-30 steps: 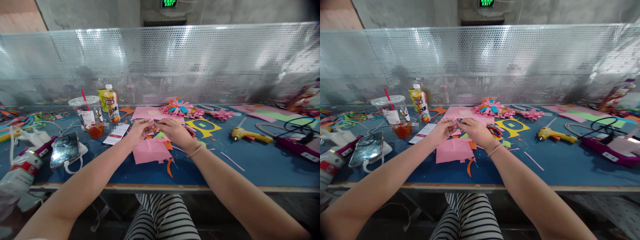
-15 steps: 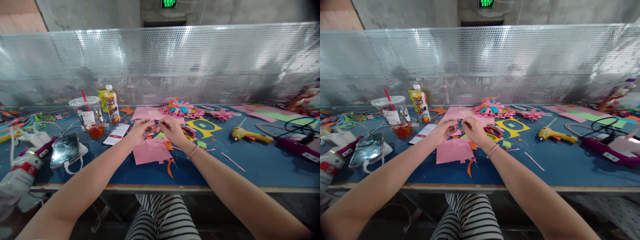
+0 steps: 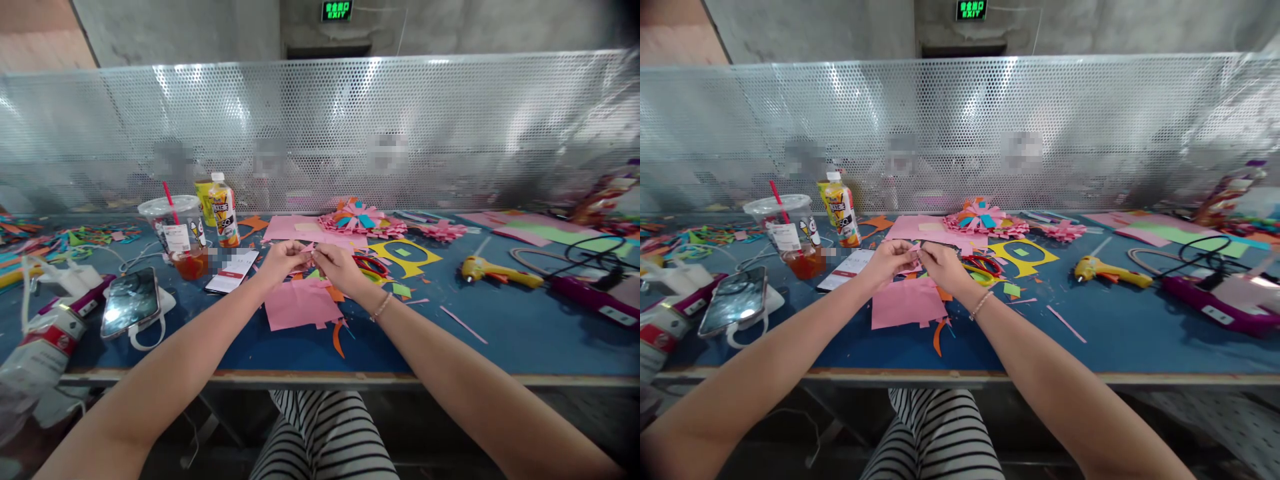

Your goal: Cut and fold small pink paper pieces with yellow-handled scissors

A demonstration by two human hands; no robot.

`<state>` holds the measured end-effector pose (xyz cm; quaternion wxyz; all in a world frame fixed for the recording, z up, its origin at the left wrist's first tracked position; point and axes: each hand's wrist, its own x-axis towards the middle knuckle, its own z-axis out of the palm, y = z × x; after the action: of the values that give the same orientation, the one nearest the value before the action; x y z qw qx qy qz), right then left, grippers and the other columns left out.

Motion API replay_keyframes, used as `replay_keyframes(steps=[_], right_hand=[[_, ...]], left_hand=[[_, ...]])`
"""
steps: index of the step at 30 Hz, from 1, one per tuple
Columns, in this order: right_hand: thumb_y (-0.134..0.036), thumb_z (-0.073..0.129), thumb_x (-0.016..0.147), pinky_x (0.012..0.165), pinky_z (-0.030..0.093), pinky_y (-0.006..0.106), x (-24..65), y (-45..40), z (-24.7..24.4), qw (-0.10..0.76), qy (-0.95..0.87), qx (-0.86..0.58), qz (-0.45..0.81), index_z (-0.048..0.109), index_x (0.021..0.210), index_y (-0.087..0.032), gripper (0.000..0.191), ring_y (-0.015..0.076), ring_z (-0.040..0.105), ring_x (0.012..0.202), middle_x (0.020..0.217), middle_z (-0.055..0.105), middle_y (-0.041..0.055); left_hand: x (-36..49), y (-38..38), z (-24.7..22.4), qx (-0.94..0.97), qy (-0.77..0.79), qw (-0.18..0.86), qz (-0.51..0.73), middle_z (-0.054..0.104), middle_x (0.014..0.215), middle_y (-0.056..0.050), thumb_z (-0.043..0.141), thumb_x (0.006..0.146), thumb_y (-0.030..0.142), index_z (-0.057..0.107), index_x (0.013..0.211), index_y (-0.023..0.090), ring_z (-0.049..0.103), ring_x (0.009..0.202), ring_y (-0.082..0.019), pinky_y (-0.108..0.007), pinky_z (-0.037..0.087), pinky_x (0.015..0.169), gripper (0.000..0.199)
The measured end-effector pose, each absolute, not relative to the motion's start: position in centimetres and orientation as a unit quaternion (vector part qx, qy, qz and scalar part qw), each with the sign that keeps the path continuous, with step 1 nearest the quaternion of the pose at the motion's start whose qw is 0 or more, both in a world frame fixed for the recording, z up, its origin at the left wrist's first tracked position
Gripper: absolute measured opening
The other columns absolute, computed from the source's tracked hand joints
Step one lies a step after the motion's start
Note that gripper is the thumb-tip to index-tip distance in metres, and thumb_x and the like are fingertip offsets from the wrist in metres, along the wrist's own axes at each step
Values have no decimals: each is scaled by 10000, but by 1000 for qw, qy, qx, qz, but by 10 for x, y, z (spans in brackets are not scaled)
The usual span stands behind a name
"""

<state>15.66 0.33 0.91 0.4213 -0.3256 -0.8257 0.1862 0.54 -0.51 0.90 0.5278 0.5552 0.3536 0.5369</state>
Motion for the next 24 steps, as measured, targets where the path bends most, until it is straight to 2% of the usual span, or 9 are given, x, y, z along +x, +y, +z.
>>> replay_keyframes(steps=[5,12,16,20,24], right_hand=[[-251,382,826,452,312,211,156,4,10,420,-806,-342,240,417,609,-191,228,81,410,426,460,418,-49],[-252,399,805,451,326,209,158,7,9,424,-803,-322,266,384,606,-197,207,84,410,435,473,420,-51],[-273,378,833,470,321,216,159,8,10,420,-817,-329,218,388,618,-197,228,90,411,460,495,431,-41],[-228,384,829,513,308,231,159,8,12,434,-828,-335,117,383,596,-194,235,98,394,500,519,411,-31],[-187,399,811,552,313,244,159,10,11,439,-836,-324,58,376,608,-195,204,107,392,533,557,414,-22]], left_hand=[[6,-6,7,562,336,537,532,589,590,6,712,604,286,564,707,121,578,539,-90,-250,483,606,244],[7,-9,13,507,332,590,533,611,560,-19,641,674,267,570,714,135,608,535,-121,-253,493,592,155],[6,-10,14,544,356,550,524,620,579,-22,609,724,300,557,743,135,602,518,-102,-214,482,547,174],[7,-11,16,564,389,516,514,605,525,-6,575,759,333,536,793,151,555,415,-91,-191,441,440,189],[8,-12,18,515,374,560,530,630,584,-22,567,770,244,547,769,137,609,519,-103,-227,506,555,109]])
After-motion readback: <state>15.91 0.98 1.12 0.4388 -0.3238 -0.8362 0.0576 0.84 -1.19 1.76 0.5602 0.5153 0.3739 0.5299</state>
